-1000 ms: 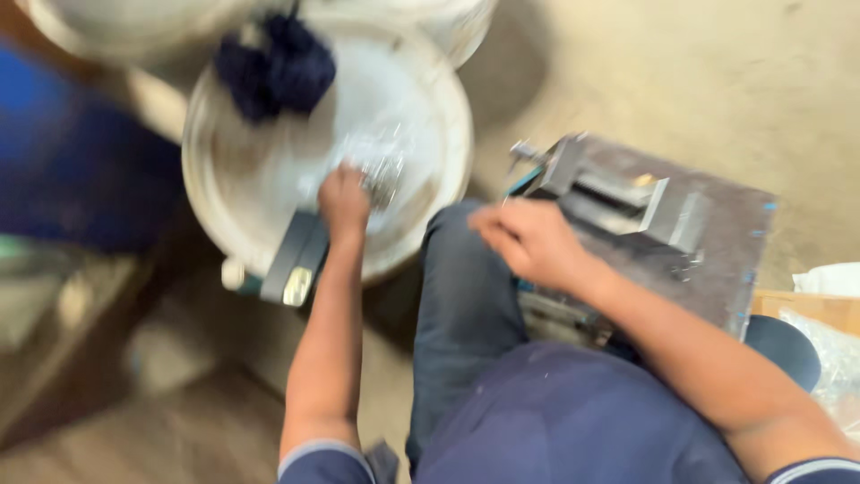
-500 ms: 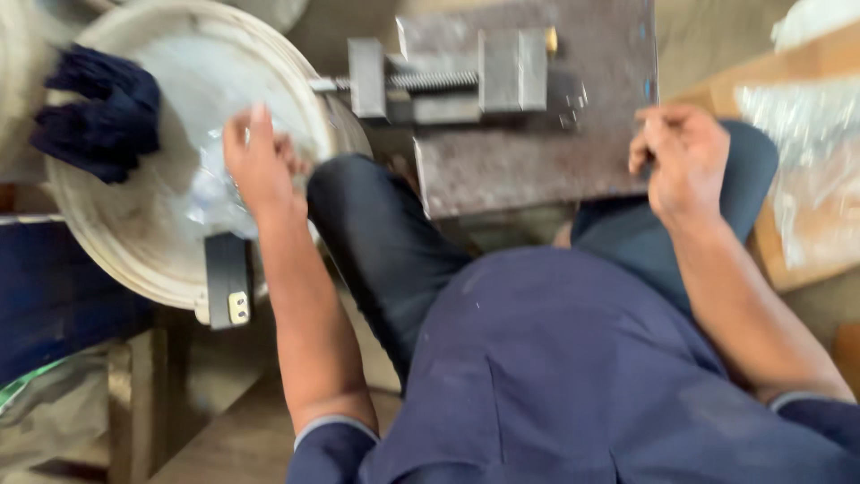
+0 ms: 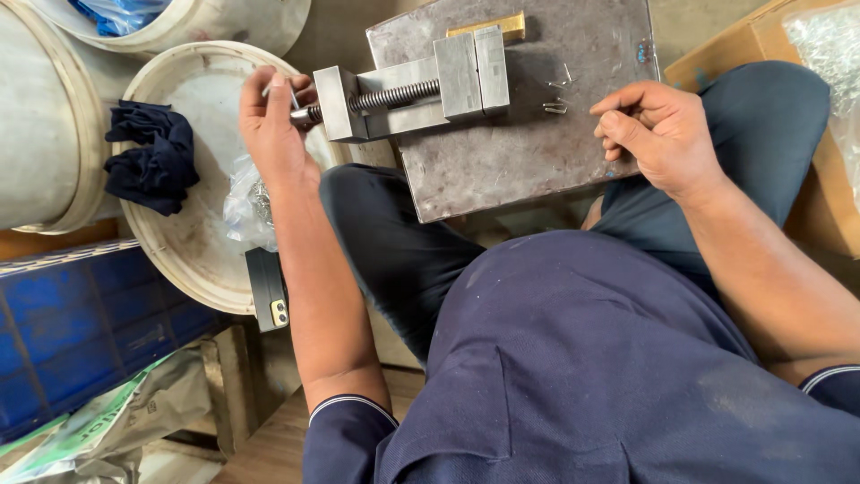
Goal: The person sits on the floor and uses a bench vise to assemble small metal components. They place a metal piece into the vise, tighten it, and then attach a small metal clip to the held piece. The person repeats this process, occasionally adjusting the vise and handling the metal parts by hand.
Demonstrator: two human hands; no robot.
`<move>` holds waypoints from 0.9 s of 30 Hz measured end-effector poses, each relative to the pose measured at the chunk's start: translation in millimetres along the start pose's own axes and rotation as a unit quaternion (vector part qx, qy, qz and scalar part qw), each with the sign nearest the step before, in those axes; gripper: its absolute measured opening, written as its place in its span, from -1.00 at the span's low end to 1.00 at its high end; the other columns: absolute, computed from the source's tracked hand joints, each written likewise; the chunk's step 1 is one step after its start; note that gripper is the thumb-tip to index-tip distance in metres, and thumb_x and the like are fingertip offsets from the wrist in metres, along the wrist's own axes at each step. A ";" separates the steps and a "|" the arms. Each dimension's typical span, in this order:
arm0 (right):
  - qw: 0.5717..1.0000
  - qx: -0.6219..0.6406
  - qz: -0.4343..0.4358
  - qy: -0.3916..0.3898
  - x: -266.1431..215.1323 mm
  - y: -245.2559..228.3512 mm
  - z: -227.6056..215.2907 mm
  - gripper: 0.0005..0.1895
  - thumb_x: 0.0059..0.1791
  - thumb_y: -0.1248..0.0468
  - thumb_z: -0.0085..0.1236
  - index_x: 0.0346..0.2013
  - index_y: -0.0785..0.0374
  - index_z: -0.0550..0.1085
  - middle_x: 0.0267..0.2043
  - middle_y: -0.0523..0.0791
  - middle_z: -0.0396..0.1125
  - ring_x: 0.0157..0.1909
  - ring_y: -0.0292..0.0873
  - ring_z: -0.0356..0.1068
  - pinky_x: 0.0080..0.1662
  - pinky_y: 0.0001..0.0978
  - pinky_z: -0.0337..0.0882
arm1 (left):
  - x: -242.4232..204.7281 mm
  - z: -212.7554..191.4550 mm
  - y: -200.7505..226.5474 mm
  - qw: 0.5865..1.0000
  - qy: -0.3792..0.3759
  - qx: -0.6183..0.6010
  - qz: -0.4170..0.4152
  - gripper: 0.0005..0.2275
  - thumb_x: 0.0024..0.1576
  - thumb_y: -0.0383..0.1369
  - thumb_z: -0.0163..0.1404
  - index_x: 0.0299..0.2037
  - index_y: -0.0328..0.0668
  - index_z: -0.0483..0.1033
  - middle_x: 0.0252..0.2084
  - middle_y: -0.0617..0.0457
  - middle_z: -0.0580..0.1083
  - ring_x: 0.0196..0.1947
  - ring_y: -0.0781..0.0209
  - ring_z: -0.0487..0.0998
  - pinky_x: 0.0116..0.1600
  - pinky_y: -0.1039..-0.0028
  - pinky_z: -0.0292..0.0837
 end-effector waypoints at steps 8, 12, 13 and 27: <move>0.999 -0.037 0.002 0.012 -1.2 7.0 -1.1 -0.88 0.20 0.38 0.13 0.01 0.38 0.49 -0.20 -0.12 0.42 -0.26 -0.36 0.40 -0.16 -0.53 0.46 | -39.8 -8.1 -0.6 0.971 0.063 0.122 0.194 -0.89 0.34 -0.51 0.04 0.01 -0.39 0.51 -0.18 -0.10 0.60 -0.16 0.27 0.56 0.00 0.47 0.43; 0.999 -0.052 -0.003 0.012 9.2 -1.2 7.7 -0.88 0.18 0.39 0.12 0.00 0.38 0.49 -0.19 -0.13 0.43 -0.28 -0.38 0.40 -0.17 -0.54 0.46 | -44.2 -13.9 -12.5 0.968 0.091 0.102 0.210 -0.89 0.31 -0.57 0.07 0.00 -0.37 0.50 -0.11 -0.09 0.60 -0.09 0.23 0.62 0.04 0.46 0.51; 0.992 -0.117 -0.036 0.034 12.1 -4.6 7.8 -0.88 0.19 0.39 0.13 0.00 0.38 0.50 -0.20 -0.12 0.43 -0.30 -0.37 0.40 -0.20 -0.53 0.44 | -44.5 -15.1 -16.3 0.971 0.109 0.092 0.191 -0.89 0.28 -0.57 0.07 -0.02 -0.37 0.50 -0.11 -0.08 0.60 -0.10 0.24 0.63 -0.03 0.47 0.51; 0.801 -0.552 -0.230 0.022 48.5 -28.2 38.0 -0.92 0.07 0.38 0.33 -0.15 0.25 0.59 -0.19 -0.06 0.37 -0.29 -0.10 0.43 -0.23 -0.31 0.39 | -53.3 -23.4 -31.5 0.978 0.088 -0.034 0.186 -0.74 0.28 -0.70 -0.04 0.11 -0.24 0.43 0.12 -0.04 0.51 0.08 0.15 0.59 -0.02 0.37 0.65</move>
Point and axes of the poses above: each hand's wrist, its own x-axis towards the middle knuckle, its own z-axis out of the palm, y = z × x, the point moved 2 cm from there along x, towards the middle knuckle
